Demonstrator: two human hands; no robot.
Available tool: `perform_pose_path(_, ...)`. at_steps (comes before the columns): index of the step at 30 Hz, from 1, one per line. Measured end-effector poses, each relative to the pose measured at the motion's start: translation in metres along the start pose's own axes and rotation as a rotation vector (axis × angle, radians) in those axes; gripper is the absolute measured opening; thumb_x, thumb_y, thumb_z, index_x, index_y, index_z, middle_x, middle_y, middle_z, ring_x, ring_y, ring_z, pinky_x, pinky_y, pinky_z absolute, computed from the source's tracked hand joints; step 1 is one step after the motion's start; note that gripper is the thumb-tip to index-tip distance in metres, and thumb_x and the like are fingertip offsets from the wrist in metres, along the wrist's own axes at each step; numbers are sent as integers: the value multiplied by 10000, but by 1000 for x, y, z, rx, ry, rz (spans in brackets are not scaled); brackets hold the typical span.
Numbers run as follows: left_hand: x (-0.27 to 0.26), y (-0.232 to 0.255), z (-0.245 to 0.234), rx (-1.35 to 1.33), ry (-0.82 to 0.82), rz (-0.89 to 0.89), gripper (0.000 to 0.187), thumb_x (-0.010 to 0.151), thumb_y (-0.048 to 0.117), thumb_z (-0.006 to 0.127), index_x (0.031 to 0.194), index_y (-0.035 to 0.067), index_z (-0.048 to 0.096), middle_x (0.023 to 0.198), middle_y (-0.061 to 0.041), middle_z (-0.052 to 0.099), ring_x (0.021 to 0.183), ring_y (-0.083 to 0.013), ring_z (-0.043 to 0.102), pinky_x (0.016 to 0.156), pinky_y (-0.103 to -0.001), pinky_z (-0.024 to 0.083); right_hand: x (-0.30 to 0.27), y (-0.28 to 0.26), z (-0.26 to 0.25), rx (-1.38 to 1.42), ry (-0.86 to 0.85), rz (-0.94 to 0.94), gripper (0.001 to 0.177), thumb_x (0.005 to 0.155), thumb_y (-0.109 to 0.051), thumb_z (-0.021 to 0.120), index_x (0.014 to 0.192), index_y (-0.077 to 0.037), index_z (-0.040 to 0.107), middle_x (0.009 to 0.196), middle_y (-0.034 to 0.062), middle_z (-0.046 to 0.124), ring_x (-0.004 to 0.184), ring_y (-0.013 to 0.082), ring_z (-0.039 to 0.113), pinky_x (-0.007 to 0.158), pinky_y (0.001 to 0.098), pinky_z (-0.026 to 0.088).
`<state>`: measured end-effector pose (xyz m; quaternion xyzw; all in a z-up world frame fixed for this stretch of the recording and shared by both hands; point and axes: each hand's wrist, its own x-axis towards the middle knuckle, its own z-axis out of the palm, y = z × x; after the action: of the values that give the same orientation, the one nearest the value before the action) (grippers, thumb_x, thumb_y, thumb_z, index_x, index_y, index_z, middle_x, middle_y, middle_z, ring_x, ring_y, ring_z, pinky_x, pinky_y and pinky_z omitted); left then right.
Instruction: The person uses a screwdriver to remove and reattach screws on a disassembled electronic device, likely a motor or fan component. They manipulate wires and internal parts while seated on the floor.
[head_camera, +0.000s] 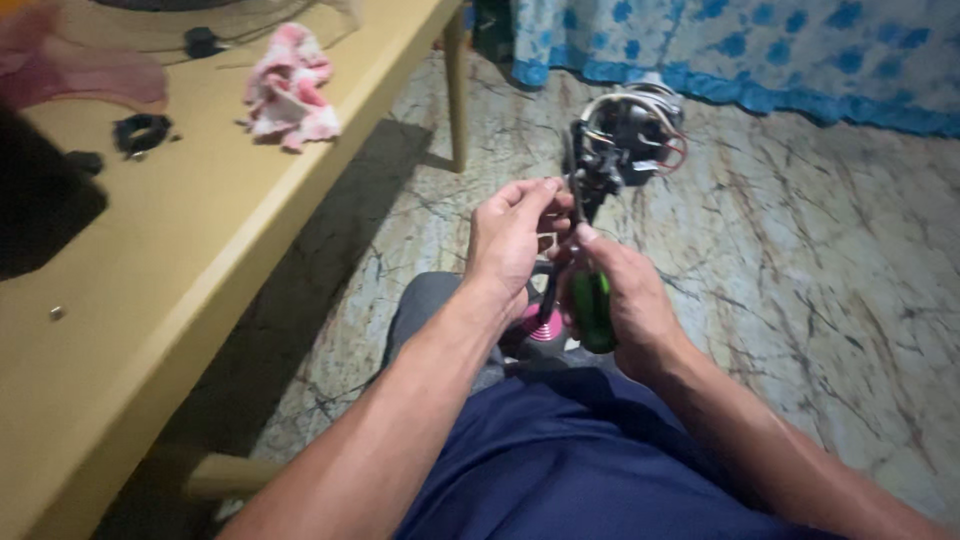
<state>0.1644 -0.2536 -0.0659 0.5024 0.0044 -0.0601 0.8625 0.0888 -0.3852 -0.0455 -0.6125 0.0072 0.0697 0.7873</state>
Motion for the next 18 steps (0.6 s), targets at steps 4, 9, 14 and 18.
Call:
perform_pose_path(4, 17, -27, 10, -34, 25, -87, 227, 958, 243, 630, 1055, 38, 640, 901, -69, 701, 749, -154, 651, 648, -305, 550, -11, -5, -19, 54, 145, 45, 438, 998, -434, 503, 1122, -44, 659, 715, 59, 631, 528, 148, 583, 454, 303, 476)
perform_pose_path(9, 36, -63, 19, 15, 33, -163, 256, 952, 239, 576, 1128, 54, 600, 1021, -102, 682, 842, -206, 684, 684, -326, 535, -12, -16, -45, -26, 314, 76, 459, 1007, -448, 527, 1136, -32, 675, 746, 76, 640, 527, 150, 577, 446, 296, 469)
perform_pose_path(14, 50, -82, 35, -226, -48, -210, 267, 946, 170, 560, 1199, 87, 586, 1217, -70, 645, 1084, -271, 662, 818, -434, 549, -20, -19, -64, -166, 334, 179, 427, 982, -423, 556, 1114, -43, 700, 748, 79, 644, 510, 157, 577, 419, 306, 452)
perform_pose_path(18, 54, -90, 43, -484, -95, -313, 260, 978, 211, 504, 1228, 162, 558, 1304, -3, 627, 1154, -249, 635, 897, -490, 500, -33, -13, -72, -154, 384, 212, 429, 991, -417, 547, 1117, -36, 698, 746, 83, 652, 506, 155, 569, 424, 305, 454)
